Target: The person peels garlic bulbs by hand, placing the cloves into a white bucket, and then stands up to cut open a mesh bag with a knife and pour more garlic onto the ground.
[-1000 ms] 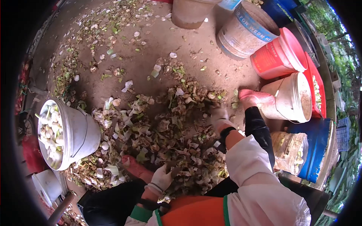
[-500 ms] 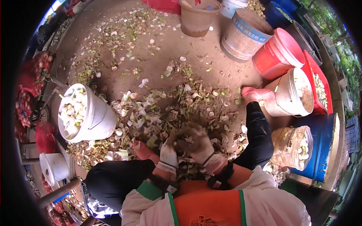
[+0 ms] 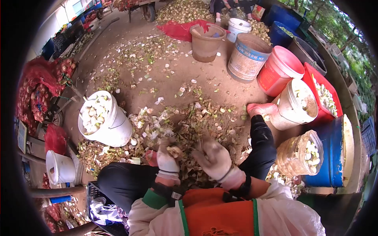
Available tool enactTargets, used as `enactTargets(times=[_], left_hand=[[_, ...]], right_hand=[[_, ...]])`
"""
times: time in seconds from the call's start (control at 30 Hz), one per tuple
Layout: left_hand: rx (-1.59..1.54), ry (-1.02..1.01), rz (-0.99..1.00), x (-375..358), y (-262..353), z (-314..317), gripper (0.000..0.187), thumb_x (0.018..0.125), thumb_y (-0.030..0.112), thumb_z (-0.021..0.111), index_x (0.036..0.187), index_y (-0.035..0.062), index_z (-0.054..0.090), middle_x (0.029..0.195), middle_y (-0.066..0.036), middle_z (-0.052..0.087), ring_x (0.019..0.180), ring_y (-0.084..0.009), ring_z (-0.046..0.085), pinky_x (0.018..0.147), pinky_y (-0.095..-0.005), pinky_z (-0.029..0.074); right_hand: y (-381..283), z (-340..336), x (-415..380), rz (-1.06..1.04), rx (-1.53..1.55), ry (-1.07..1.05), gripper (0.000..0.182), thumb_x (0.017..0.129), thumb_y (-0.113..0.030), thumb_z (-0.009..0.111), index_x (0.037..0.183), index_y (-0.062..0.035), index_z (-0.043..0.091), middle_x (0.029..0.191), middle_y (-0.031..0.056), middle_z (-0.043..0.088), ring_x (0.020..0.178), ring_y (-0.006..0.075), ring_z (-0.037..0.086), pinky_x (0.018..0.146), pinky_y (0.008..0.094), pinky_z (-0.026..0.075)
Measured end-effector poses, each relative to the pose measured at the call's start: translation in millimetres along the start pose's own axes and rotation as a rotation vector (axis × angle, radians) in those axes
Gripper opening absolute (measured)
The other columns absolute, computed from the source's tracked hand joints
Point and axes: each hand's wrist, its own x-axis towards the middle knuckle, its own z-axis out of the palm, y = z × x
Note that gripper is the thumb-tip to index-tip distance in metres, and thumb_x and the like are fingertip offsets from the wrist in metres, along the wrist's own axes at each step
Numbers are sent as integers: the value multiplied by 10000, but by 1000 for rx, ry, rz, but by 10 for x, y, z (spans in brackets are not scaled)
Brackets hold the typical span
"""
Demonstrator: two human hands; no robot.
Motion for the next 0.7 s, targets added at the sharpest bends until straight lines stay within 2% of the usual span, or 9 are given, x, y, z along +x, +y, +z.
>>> enactTargets(times=[0.03,0.07,0.13,0.27,0.33,0.37,0.47,0.57,0.7], left_hand=[[-123,-120,-106,-42,-82,-20,335,970,359,416,919,69,576,669,-19,577,543,-115,530,473,-248,425],[350,-46,450,-112,-310,102,294,971,318,429,937,73,586,742,-13,596,597,-116,550,519,-233,438],[19,-126,-33,-304,-55,402,228,966,247,446,967,68,588,773,1,581,618,-91,527,541,-208,411],[627,-443,124,-174,75,67,205,968,199,427,962,66,584,740,28,543,591,-73,476,536,-203,380],[588,-390,-123,-357,141,197,169,944,179,458,924,64,580,696,29,498,566,-71,437,525,-206,360],[707,-534,293,-232,-34,10,136,915,167,503,880,57,575,678,21,481,552,-86,434,532,-225,370],[1011,-751,334,-147,121,-72,136,915,165,514,888,47,575,681,14,486,577,-88,453,546,-253,383],[590,-687,31,-185,29,-127,151,947,146,475,926,43,582,698,22,502,595,-93,470,567,-276,401],[409,-314,46,-546,161,429,159,949,121,500,927,20,620,739,-2,541,587,-102,482,548,-261,403]], right_hand=[[-28,-11,72,-67,25,-50,202,765,-161,670,916,-39,613,844,136,608,823,328,586,715,386,474],[-65,-6,126,-139,49,-97,275,765,-153,669,1004,-30,608,927,150,615,912,333,574,802,380,467],[32,67,53,-150,56,-92,337,752,-150,674,1060,-42,594,991,151,604,944,338,562,844,382,455],[230,39,7,-263,-173,-25,401,723,-139,670,1106,-64,577,1096,147,568,958,330,559,876,391,460],[292,108,-90,-187,-159,-99,357,719,-123,652,1068,-69,594,1111,144,554,950,314,563,832,391,485],[327,118,-107,-308,-239,-48,341,717,-130,653,1049,-72,601,1109,142,553,945,311,562,808,389,495],[277,-19,-82,-468,-341,-18,283,739,-136,667,1011,-76,624,1096,127,577,948,279,578,766,367,511],[325,-67,-82,823,1228,-307,326,853,-173,655,1117,-5,563,1045,87,622,979,174,578,825,297,484],[378,110,-225,391,779,-32,350,870,-167,644,1157,3,540,1014,66,616,966,120,553,888,269,440]])
